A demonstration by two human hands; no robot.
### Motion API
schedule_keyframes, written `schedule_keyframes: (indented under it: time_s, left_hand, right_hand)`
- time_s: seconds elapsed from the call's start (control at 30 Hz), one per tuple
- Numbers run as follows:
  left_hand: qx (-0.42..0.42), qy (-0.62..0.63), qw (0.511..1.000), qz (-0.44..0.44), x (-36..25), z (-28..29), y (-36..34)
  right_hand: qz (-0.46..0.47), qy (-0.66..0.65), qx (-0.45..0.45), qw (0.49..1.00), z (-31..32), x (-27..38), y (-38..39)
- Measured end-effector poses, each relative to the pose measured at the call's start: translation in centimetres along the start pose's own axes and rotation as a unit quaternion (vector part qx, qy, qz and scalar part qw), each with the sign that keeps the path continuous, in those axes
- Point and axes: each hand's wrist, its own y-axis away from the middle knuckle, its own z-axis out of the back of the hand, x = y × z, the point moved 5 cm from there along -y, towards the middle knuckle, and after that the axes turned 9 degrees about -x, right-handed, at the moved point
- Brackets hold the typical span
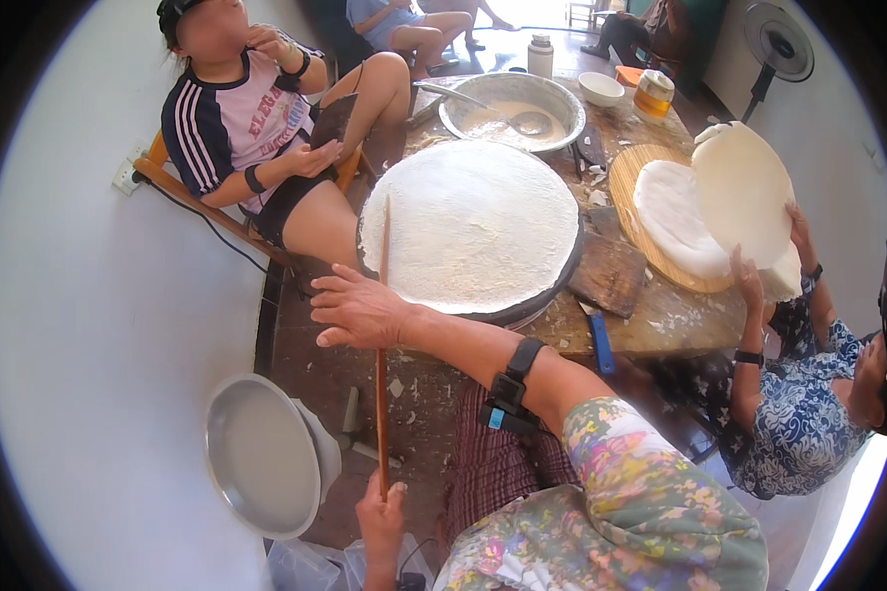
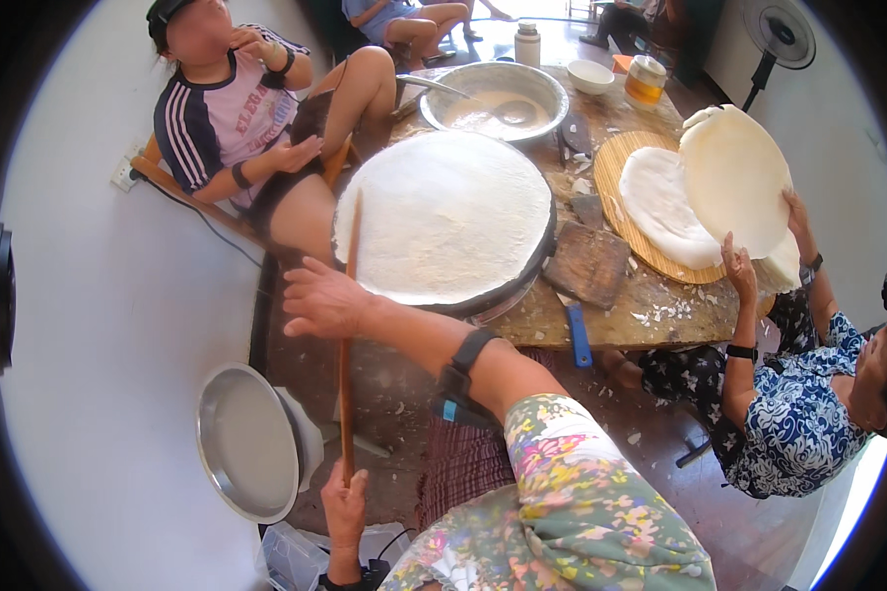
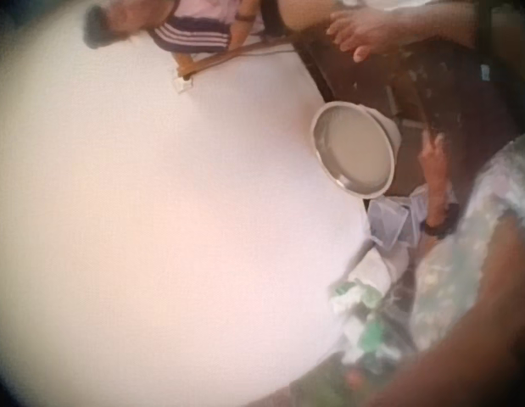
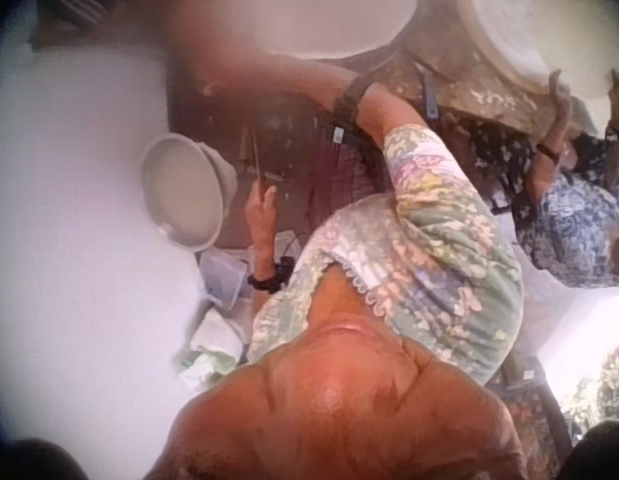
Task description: Preparing, cooking, and stacking thin flatbreads on a griddle.
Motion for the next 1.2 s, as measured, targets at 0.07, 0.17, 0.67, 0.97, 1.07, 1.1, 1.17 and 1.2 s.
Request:
schedule_keyframes:
  time_s: [0.07, 0.17, 0.67, 0.97, 1.07, 1.1, 1.17, 1.2]
  left_hand:
    - [-0.029, -0.002, 0.999, -0.042, -0.8, -1.7, 0.9]
    - [-0.127, -0.07, 0.975, -0.167, 0.3, -0.6, 1.8]
    - [-0.063, -0.446, 0.818, -0.359, -5.5, -3.9, -0.7]
    - [-0.065, -0.333, 0.863, -0.374, -1.5, -4.7, 6.1]
    - [-0.065, -0.31, 0.879, -0.356, -1.7, -4.9, 7.7]
    - [-0.071, -0.313, 0.88, -0.35, -1.5, -4.8, 8.0]
    - [-0.088, -0.309, 0.878, -0.355, -1.9, -4.5, 8.7]
    - [-0.096, -0.306, 0.875, -0.362, -2.1, -4.3, 9.0]
  right_hand:
    - [0.009, 0.025, 0.023, 0.999, 0.5, 0.6, 1.3]
    - [0.024, 0.017, 0.028, 0.999, -0.5, 3.4, 0.4]
    - [-0.228, 0.175, 0.115, 0.951, 11.0, -1.8, 8.2]
    - [-0.043, 0.169, 0.066, 0.982, 15.7, 10.4, 13.4]
    - [-0.038, 0.157, 0.056, 0.985, 16.8, 13.3, 13.9]
    - [-0.042, 0.159, 0.057, 0.985, 16.9, 14.0, 14.0]
    - [-0.049, 0.15, 0.046, 0.986, 17.6, 15.4, 14.0]
    - [-0.043, 0.152, 0.044, 0.986, 17.9, 16.1, 14.2]
